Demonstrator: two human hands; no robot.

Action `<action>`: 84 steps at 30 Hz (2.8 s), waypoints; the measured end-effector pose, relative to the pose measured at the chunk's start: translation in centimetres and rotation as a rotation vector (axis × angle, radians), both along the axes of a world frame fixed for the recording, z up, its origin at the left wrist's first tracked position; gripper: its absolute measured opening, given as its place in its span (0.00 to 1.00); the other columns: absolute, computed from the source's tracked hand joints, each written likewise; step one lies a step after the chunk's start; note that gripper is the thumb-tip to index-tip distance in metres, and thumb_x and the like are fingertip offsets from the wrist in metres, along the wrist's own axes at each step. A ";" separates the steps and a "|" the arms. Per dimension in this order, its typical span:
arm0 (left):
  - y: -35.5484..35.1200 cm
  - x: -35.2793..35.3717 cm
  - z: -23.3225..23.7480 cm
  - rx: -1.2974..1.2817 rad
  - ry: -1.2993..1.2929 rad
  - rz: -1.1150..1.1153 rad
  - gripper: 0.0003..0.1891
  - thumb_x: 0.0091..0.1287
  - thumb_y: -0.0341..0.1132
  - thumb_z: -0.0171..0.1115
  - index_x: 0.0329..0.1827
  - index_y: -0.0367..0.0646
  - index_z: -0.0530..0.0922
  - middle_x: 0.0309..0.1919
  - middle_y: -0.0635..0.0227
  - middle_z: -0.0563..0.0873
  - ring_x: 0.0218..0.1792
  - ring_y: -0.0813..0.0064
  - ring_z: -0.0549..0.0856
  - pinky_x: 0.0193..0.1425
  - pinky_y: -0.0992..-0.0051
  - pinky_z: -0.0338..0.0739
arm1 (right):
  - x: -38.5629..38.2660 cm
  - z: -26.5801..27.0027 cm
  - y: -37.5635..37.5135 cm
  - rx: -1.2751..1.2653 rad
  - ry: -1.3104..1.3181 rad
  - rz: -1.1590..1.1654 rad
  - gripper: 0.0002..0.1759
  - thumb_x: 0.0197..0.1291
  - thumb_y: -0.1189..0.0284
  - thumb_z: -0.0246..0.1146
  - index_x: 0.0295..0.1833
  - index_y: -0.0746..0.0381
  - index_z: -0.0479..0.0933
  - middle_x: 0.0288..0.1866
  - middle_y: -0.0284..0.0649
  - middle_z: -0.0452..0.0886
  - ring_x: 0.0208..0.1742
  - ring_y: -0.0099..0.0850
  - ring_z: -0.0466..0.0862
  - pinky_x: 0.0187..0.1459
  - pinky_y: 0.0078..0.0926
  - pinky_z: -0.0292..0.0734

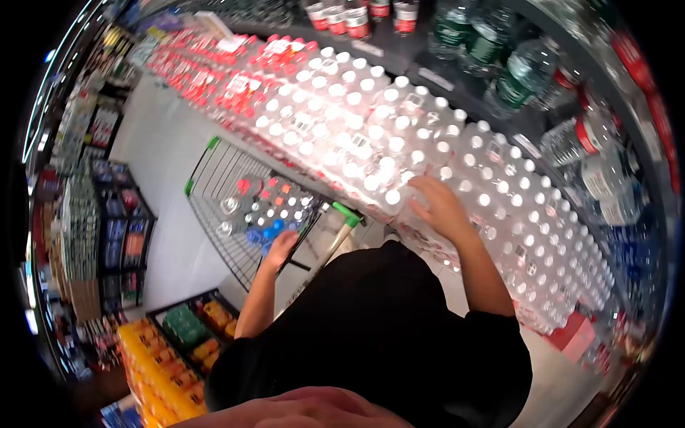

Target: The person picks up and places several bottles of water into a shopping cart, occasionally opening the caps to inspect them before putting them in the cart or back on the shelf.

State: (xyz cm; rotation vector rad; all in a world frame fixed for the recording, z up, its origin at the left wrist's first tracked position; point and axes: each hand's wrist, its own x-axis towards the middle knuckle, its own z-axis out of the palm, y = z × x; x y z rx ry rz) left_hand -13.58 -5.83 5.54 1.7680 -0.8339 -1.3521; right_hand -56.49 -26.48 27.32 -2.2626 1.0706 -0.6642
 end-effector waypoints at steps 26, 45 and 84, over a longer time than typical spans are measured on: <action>1.2 -11.3 1.4 0.334 -1.165 0.006 0.24 0.55 0.44 0.69 0.51 0.42 0.74 0.49 0.58 0.83 0.54 0.55 0.82 0.57 0.56 0.75 | -37.6 4.9 -27.2 -1.121 0.542 -1.169 0.46 0.43 0.37 0.73 0.48 0.72 0.75 0.41 0.59 0.81 0.41 0.59 0.82 0.43 0.54 0.78; 3.5 -15.5 0.4 0.223 -1.203 -0.024 0.24 0.57 0.40 0.69 0.53 0.38 0.74 0.49 0.56 0.82 0.52 0.50 0.80 0.55 0.54 0.72 | -39.1 7.9 -25.7 -0.617 -0.239 -1.050 0.46 0.44 0.48 0.78 0.63 0.68 0.75 0.62 0.53 0.80 0.63 0.45 0.80 0.63 0.33 0.72; 4.8 -19.3 0.6 0.264 -1.193 -0.126 0.22 0.56 0.41 0.68 0.49 0.38 0.73 0.46 0.54 0.81 0.49 0.47 0.80 0.53 0.51 0.73 | -37.5 7.7 -24.0 -0.517 -0.187 -1.242 0.46 0.44 0.37 0.70 0.62 0.59 0.78 0.49 0.56 0.86 0.56 0.53 0.83 0.57 0.40 0.76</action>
